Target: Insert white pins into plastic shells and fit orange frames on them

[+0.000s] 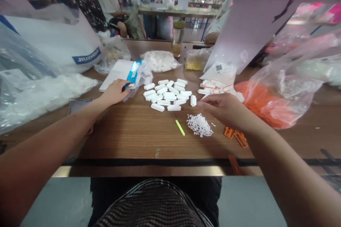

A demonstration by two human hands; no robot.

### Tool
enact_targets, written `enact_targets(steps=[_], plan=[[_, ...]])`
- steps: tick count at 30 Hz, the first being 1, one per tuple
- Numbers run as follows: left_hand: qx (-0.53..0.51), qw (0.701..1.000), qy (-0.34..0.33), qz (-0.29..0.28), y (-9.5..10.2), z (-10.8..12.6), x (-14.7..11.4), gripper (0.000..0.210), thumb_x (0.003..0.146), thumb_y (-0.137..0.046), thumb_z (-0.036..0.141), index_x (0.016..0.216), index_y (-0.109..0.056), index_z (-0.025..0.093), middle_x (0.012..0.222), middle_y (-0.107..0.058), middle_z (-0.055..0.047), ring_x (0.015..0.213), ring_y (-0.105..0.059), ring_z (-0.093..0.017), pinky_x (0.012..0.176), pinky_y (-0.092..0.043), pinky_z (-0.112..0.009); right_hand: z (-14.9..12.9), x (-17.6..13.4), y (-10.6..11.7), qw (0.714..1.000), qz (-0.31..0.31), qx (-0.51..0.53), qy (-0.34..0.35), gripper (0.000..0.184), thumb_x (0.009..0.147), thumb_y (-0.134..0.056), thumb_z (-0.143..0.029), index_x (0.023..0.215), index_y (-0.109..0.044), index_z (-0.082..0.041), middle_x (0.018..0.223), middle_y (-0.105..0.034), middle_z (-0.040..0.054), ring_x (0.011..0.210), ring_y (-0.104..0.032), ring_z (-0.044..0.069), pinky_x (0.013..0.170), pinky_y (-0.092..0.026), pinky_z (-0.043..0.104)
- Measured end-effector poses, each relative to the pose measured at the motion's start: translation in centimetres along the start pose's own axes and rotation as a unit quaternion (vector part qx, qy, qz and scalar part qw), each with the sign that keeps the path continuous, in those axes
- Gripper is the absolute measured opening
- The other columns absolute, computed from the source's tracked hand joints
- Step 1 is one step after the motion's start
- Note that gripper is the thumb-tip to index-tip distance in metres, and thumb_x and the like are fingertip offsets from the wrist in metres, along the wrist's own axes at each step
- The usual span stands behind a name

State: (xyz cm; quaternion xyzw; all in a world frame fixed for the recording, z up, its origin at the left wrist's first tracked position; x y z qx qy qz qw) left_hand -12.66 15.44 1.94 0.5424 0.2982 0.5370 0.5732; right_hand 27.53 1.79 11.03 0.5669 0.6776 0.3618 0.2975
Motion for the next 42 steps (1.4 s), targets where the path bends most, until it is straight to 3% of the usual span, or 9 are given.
enact_targets(steps=[4,6,9,14,19,23,29,35,42], plan=[[-0.021,1.000,-0.007,-0.001,1.3,0.5,-0.1,0.041,0.081,-0.067,0.033,0.118,-0.063,0.018,0.120,-0.063,-0.013,0.112,-0.054,-0.029,0.100,-0.042,-0.045,1.4,-2.6,-2.6,1.000,0.016,-0.003,0.021,0.029,0.085,-0.060,-0.048,0.091,-0.076,-0.024,0.079,-0.073,0.0034,0.066,-0.063,0.017,0.059,-0.047,0.031],[-0.026,0.996,-0.026,0.076,2.5,1.8,-0.8,0.038,0.080,-0.069,0.035,0.113,-0.064,0.016,0.121,-0.063,-0.013,0.110,-0.054,-0.029,0.100,-0.040,-0.049,0.7,-2.8,-4.8,0.997,0.025,-0.030,0.060,0.024,0.086,-0.060,-0.042,0.093,-0.075,-0.025,0.086,-0.074,0.0029,0.069,-0.064,0.017,0.062,-0.048,0.031],[-0.026,0.992,-0.053,0.111,3.0,5.2,-2.4,0.027,0.088,-0.060,0.034,0.111,-0.065,0.020,0.121,-0.064,-0.009,0.116,-0.051,-0.027,0.105,-0.036,-0.047,-1.0,-1.9,-8.4,0.988,0.026,-0.118,0.092,0.023,0.085,-0.059,-0.036,0.100,-0.073,-0.025,0.096,-0.074,0.0044,0.074,-0.066,0.019,0.065,-0.047,0.033],[-0.020,0.983,-0.182,0.026,0.0,11.7,-5.2,0.032,0.086,-0.062,0.031,0.116,-0.063,0.021,0.127,-0.061,-0.009,0.117,-0.053,-0.029,0.098,-0.041,-0.046,-2.7,-0.2,-11.6,0.965,0.034,-0.240,0.103,0.034,0.087,-0.050,-0.025,0.116,-0.066,-0.020,0.094,-0.073,0.0078,0.071,-0.066,0.021,0.055,-0.037,0.031],[0.009,0.981,-0.192,0.028,-1.5,13.4,-6.4,0.028,0.090,-0.056,0.021,0.117,-0.063,0.020,0.127,-0.062,-0.010,0.119,-0.050,-0.030,0.096,-0.041,-0.045,-2.3,-0.7,-11.6,0.967,0.023,-0.225,0.120,0.033,0.084,-0.051,-0.020,0.112,-0.068,-0.021,0.099,-0.073,0.0054,0.077,-0.067,0.020,0.059,-0.037,0.030],[0.028,0.977,-0.210,0.018,-1.3,13.1,-6.8,0.023,0.091,-0.056,0.019,0.112,-0.064,0.021,0.117,-0.066,-0.008,0.109,-0.053,-0.028,0.087,-0.042,-0.042,-2.0,-1.3,-11.8,0.968,0.031,-0.216,0.121,0.024,0.086,-0.052,-0.022,0.095,-0.073,-0.020,0.091,-0.072,0.0044,0.071,-0.065,0.017,0.058,-0.036,0.029],[-0.003,0.972,-0.234,-0.001,-0.9,13.3,-8.6,0.015,0.093,-0.054,0.021,0.106,-0.061,0.017,0.102,-0.067,-0.008,0.093,-0.058,-0.023,0.081,-0.043,-0.038,-2.6,-1.9,-12.6,0.961,0.085,-0.209,0.160,0.025,0.092,-0.049,-0.026,0.094,-0.073,-0.019,0.091,-0.070,0.0053,0.068,-0.063,0.015,0.053,-0.034,0.028],[-0.057,0.949,-0.294,0.098,0.2,14.9,-11.2,0.018,0.093,-0.052,0.015,0.110,-0.056,0.019,0.104,-0.068,-0.005,0.093,-0.060,-0.021,0.084,-0.045,-0.038,-4.0,-2.9,-12.0,0.964,0.123,-0.105,0.212,0.038,0.091,-0.052,-0.036,0.121,-0.064,-0.017,0.095,-0.070,0.0075,0.074,-0.064,0.016,0.062,-0.046,0.029],[-0.088,0.933,-0.310,0.160,0.9,15.7,-11.9,0.043,0.091,-0.055,0.013,0.131,-0.044,0.024,0.099,-0.068,-0.005,0.091,-0.061,-0.021,0.084,-0.047,-0.041,-4.2,-3.4,-11.7,0.955,0.161,-0.049,0.244,0.028,0.091,-0.055,-0.030,0.114,-0.066,-0.019,0.082,-0.068,0.0052,0.068,-0.061,0.015,0.062,-0.049,0.030]])
Point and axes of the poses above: each hand's wrist, its own x-axis towards the middle knuckle, its own y-axis out of the back of the hand, z = x × y, the point moved 3 cm from there along x, towards the middle knuckle
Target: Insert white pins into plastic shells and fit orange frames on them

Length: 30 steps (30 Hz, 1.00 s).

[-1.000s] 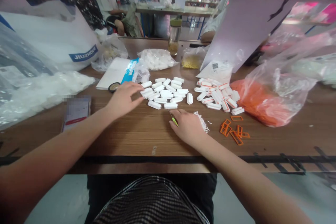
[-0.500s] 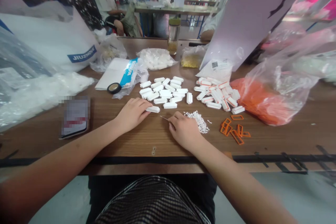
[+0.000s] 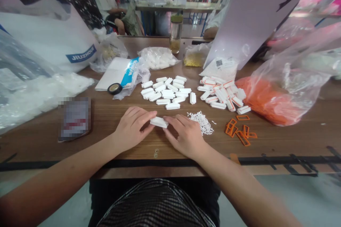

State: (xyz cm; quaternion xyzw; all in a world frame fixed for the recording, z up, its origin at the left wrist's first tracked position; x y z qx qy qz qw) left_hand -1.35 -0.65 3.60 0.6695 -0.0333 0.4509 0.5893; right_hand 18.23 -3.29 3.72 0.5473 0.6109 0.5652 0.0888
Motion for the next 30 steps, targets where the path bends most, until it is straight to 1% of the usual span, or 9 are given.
enact_targets(steps=[3,6,9,14,18,21,24,27,30], plan=[[-0.112,0.991,0.055,-0.048,-0.2,0.0,0.1,0.031,0.091,-0.059,0.019,0.121,-0.054,0.025,0.100,-0.065,-0.005,0.089,-0.061,-0.019,0.080,-0.050,-0.037,0.1,0.1,0.1,0.999,0.000,0.045,-0.007,0.027,0.090,-0.057,-0.029,0.114,-0.066,-0.020,0.081,-0.067,0.0043,0.067,-0.060,0.015,0.063,-0.050,0.031],[-0.273,0.941,0.162,-0.116,-0.6,0.1,0.0,0.027,0.087,-0.065,0.024,0.114,-0.061,0.025,0.094,-0.060,-0.002,0.072,-0.059,-0.013,0.063,-0.052,-0.028,0.2,0.1,-0.1,0.991,-0.016,0.125,-0.044,0.028,0.090,-0.059,-0.031,0.117,-0.065,-0.024,0.080,-0.067,0.0017,0.065,-0.060,0.014,0.063,-0.051,0.031],[-0.348,0.896,0.220,-0.167,-1.0,0.6,-0.1,0.028,0.080,-0.071,0.023,0.107,-0.063,0.024,0.089,-0.060,-0.002,0.067,-0.058,-0.012,0.058,-0.051,-0.027,0.1,0.1,-0.5,0.981,-0.029,0.185,-0.054,0.033,0.089,-0.063,-0.033,0.121,-0.064,-0.029,0.084,-0.068,0.0004,0.067,-0.061,0.013,0.063,-0.053,0.031],[-0.511,0.800,0.273,-0.157,-1.8,0.5,-0.4,0.038,0.077,-0.073,0.020,0.112,-0.059,0.025,0.100,-0.067,-0.004,0.081,-0.063,-0.016,0.068,-0.053,-0.032,0.0,-0.2,-0.6,0.971,-0.040,0.231,-0.049,0.043,0.086,-0.065,-0.031,0.128,-0.057,-0.034,0.094,-0.070,0.0008,0.067,-0.063,0.013,0.063,-0.055,0.031],[-0.544,0.755,0.337,-0.139,-2.4,-0.3,-0.8,0.023,0.073,-0.074,0.020,0.089,-0.057,0.021,0.083,-0.065,0.001,0.068,-0.059,-0.012,0.065,-0.050,-0.030,-0.4,-0.1,-0.3,0.985,-0.031,0.170,0.015,0.034,0.084,-0.066,-0.027,0.117,-0.060,-0.029,0.098,-0.069,0.0030,0.077,-0.063,0.015,0.069,-0.055,0.031],[-0.540,0.758,0.347,-0.117,-2.5,-0.5,-0.9,0.029,0.071,-0.077,0.022,0.088,-0.054,0.021,0.086,-0.064,0.001,0.073,-0.061,-0.013,0.070,-0.051,-0.032,-0.7,-0.1,-0.5,0.993,-0.032,0.103,0.056,0.030,0.083,-0.066,-0.027,0.113,-0.061,-0.023,0.104,-0.068,0.0067,0.089,-0.065,0.017,0.074,-0.056,0.032],[-0.525,0.774,0.340,-0.097,-2.4,-0.3,-0.9,0.034,0.070,-0.079,0.022,0.091,-0.052,0.022,0.092,-0.068,-0.002,0.078,-0.064,-0.015,0.073,-0.053,-0.035,-0.7,-0.3,-0.8,0.995,-0.023,0.023,0.090,0.021,0.087,-0.061,-0.024,0.108,-0.063,-0.021,0.102,-0.069,0.0074,0.090,-0.066,0.017,0.074,-0.056,0.031],[-0.485,0.808,0.324,-0.080,-2.1,0.1,-1.0,0.036,0.071,-0.079,0.022,0.092,-0.050,0.023,0.094,-0.070,-0.003,0.078,-0.066,-0.017,0.072,-0.054,-0.035,-0.7,-0.7,-1.0,0.990,-0.013,-0.037,0.132,0.019,0.089,-0.058,-0.017,0.107,-0.062,-0.021,0.100,-0.071,0.0065,0.087,-0.067,0.016,0.071,-0.055,0.029],[-0.420,0.859,0.284,-0.065,-1.5,0.4,-1.0,0.034,0.073,-0.079,0.025,0.094,-0.052,0.024,0.096,-0.070,-0.003,0.080,-0.066,-0.017,0.071,-0.053,-0.035,-0.7,-1.0,-0.9,0.989,0.005,-0.053,0.140,0.022,0.088,-0.058,-0.014,0.109,-0.060,-0.021,0.102,-0.071,0.0061,0.086,-0.068,0.014,0.070,-0.055,0.027]])
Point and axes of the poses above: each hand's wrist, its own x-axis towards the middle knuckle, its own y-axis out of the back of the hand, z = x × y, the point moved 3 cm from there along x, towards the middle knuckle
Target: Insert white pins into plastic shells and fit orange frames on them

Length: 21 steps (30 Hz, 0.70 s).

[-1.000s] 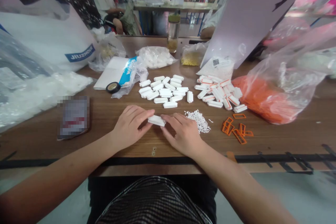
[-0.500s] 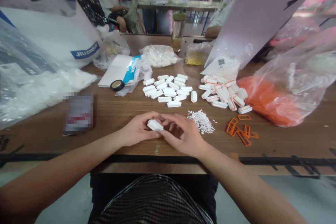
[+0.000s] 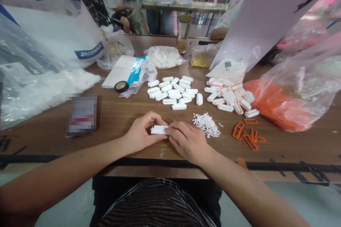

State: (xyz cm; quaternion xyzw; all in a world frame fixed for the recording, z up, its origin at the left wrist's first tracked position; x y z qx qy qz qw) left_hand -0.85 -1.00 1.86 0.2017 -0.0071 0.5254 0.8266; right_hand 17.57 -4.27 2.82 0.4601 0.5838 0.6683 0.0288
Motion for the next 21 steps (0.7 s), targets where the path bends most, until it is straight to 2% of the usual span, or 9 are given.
enact_targets(steps=[4,8,11,16,21], plan=[[0.122,0.991,-0.041,-0.035,0.4,0.5,0.1,0.025,0.077,-0.077,0.031,0.093,-0.060,0.023,0.091,-0.070,-0.001,0.080,-0.064,-0.017,0.072,-0.050,-0.033,0.2,0.2,-0.1,0.998,-0.017,0.050,-0.039,0.021,0.087,-0.060,-0.018,0.108,-0.060,-0.022,0.101,-0.072,0.0052,0.084,-0.069,0.014,0.069,-0.055,0.028],[0.170,0.981,0.010,-0.093,0.7,0.1,0.5,0.027,0.081,-0.071,0.044,0.092,-0.061,0.021,0.084,-0.069,0.001,0.072,-0.062,-0.015,0.067,-0.046,-0.030,0.5,0.5,-0.6,0.992,-0.069,0.089,-0.060,0.019,0.087,-0.059,-0.022,0.106,-0.063,-0.021,0.098,-0.072,0.0055,0.084,-0.068,0.018,0.072,-0.053,0.034],[0.205,0.973,0.011,-0.110,0.8,-0.2,0.7,0.029,0.086,-0.065,0.049,0.092,-0.061,0.021,0.085,-0.069,0.000,0.073,-0.062,-0.016,0.068,-0.046,-0.030,0.7,0.7,-0.9,0.990,-0.093,0.085,-0.068,0.017,0.088,-0.056,-0.022,0.103,-0.065,-0.020,0.096,-0.071,0.0065,0.086,-0.066,0.020,0.076,-0.048,0.038],[0.240,0.962,-0.036,-0.122,0.7,-0.3,0.6,0.026,0.090,-0.060,0.045,0.094,-0.064,0.020,0.094,-0.065,-0.003,0.083,-0.062,-0.017,0.076,-0.049,-0.031,0.9,1.1,-1.0,0.988,-0.113,0.074,-0.071,0.013,0.089,-0.056,-0.021,0.097,-0.066,-0.017,0.090,-0.070,0.0072,0.081,-0.063,0.020,0.077,-0.042,0.039],[0.270,0.955,-0.027,-0.122,0.7,-0.2,0.4,0.024,0.087,-0.066,0.035,0.106,-0.063,0.021,0.103,-0.063,-0.003,0.086,-0.063,-0.018,0.077,-0.050,-0.032,1.0,1.3,-0.9,0.989,-0.104,0.058,-0.087,0.013,0.090,-0.057,-0.023,0.096,-0.066,-0.017,0.087,-0.069,0.0064,0.077,-0.061,0.020,0.076,-0.040,0.039]])
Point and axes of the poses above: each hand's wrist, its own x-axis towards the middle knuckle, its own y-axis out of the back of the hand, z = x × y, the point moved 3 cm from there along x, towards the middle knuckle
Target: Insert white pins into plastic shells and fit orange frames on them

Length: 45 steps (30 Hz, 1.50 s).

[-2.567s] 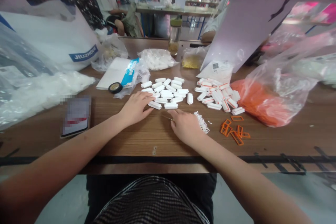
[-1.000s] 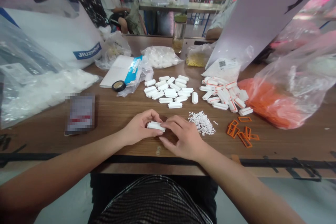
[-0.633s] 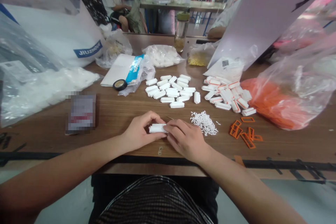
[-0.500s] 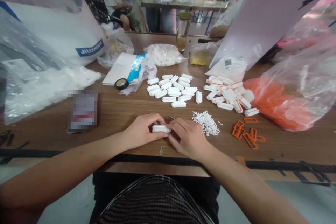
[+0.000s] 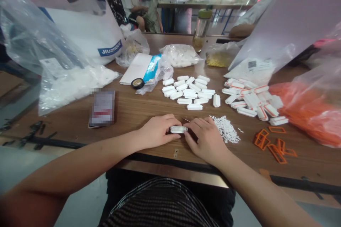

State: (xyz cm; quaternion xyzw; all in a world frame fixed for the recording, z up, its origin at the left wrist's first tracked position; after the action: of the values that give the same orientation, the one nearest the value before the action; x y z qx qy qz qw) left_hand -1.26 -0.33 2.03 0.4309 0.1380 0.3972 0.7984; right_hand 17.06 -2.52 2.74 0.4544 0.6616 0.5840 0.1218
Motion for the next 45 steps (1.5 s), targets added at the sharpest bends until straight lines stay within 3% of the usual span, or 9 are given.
enact_targets(steps=[8,11,13,17,21,29,39,45], plan=[[0.034,0.999,0.006,-0.005,0.2,0.3,-0.1,0.019,0.089,-0.061,0.030,0.106,-0.062,0.023,0.103,-0.063,-0.003,0.089,-0.063,-0.019,0.080,-0.050,-0.034,0.4,0.0,0.5,0.999,0.033,0.029,-0.012,0.016,0.084,-0.061,-0.024,0.098,-0.068,-0.019,0.096,-0.070,0.0068,0.088,-0.064,0.023,0.081,-0.044,0.040],[0.036,0.999,0.014,-0.004,0.2,0.3,0.0,0.020,0.088,-0.062,0.032,0.105,-0.062,0.023,0.103,-0.063,-0.002,0.083,-0.062,-0.017,0.075,-0.049,-0.033,2.5,-0.1,2.5,0.988,0.109,0.054,-0.099,0.016,0.087,-0.059,-0.028,0.097,-0.069,-0.021,0.097,-0.071,0.0065,0.090,-0.065,0.022,0.083,-0.048,0.038],[0.027,0.999,0.020,-0.002,0.2,0.2,0.0,0.022,0.085,-0.066,0.032,0.105,-0.062,0.024,0.102,-0.063,-0.001,0.076,-0.060,-0.015,0.070,-0.047,-0.031,4.7,-0.5,4.5,0.973,0.127,0.035,-0.188,0.019,0.088,-0.057,-0.033,0.092,-0.071,-0.021,0.089,-0.072,0.0055,0.083,-0.066,0.021,0.078,-0.050,0.036],[0.017,1.000,0.020,-0.004,0.3,0.1,-0.1,0.018,0.083,-0.063,0.027,0.100,-0.061,0.024,0.096,-0.063,0.000,0.073,-0.057,-0.014,0.067,-0.044,-0.029,9.5,-2.2,7.7,0.939,0.038,-0.037,-0.339,0.022,0.082,-0.060,-0.038,0.086,-0.074,-0.021,0.079,-0.074,0.0051,0.073,-0.067,0.024,0.067,-0.049,0.035],[0.026,0.999,0.022,-0.006,0.3,0.0,0.0,0.012,0.083,-0.061,0.026,0.094,-0.059,0.021,0.089,-0.061,0.000,0.070,-0.055,-0.014,0.064,-0.042,-0.029,13.3,-4.0,7.7,0.911,-0.056,-0.042,-0.406,0.020,0.077,-0.064,-0.038,0.078,-0.075,-0.022,0.076,-0.075,0.0044,0.077,-0.069,0.026,0.069,-0.050,0.035],[0.032,0.999,0.014,-0.018,0.3,-0.1,0.0,0.013,0.086,-0.060,0.029,0.096,-0.059,0.021,0.092,-0.060,-0.001,0.070,-0.055,-0.013,0.063,-0.041,-0.029,15.2,-3.0,5.0,0.919,-0.074,0.049,-0.384,0.025,0.075,-0.065,-0.040,0.087,-0.078,-0.022,0.078,-0.077,0.0025,0.072,-0.070,0.020,0.064,-0.053,0.029],[0.012,1.000,0.013,-0.017,0.3,0.1,-0.1,0.013,0.087,-0.057,0.028,0.097,-0.060,0.022,0.092,-0.060,-0.001,0.073,-0.055,-0.014,0.066,-0.042,-0.030,14.8,-2.2,5.5,0.949,-0.099,-0.066,-0.292,0.019,0.076,-0.063,-0.034,0.079,-0.078,-0.023,0.076,-0.076,0.0005,0.070,-0.069,0.019,0.062,-0.050,0.030],[-0.009,0.996,0.086,0.009,0.5,-0.3,-0.4,0.020,0.078,-0.067,0.032,0.093,-0.060,0.021,0.089,-0.059,0.000,0.072,-0.056,-0.015,0.068,-0.044,-0.031,14.4,-2.2,5.4,0.942,-0.111,-0.084,-0.305,0.020,0.078,-0.062,-0.036,0.081,-0.076,-0.022,0.076,-0.075,0.0012,0.069,-0.068,0.019,0.062,-0.049,0.030]])
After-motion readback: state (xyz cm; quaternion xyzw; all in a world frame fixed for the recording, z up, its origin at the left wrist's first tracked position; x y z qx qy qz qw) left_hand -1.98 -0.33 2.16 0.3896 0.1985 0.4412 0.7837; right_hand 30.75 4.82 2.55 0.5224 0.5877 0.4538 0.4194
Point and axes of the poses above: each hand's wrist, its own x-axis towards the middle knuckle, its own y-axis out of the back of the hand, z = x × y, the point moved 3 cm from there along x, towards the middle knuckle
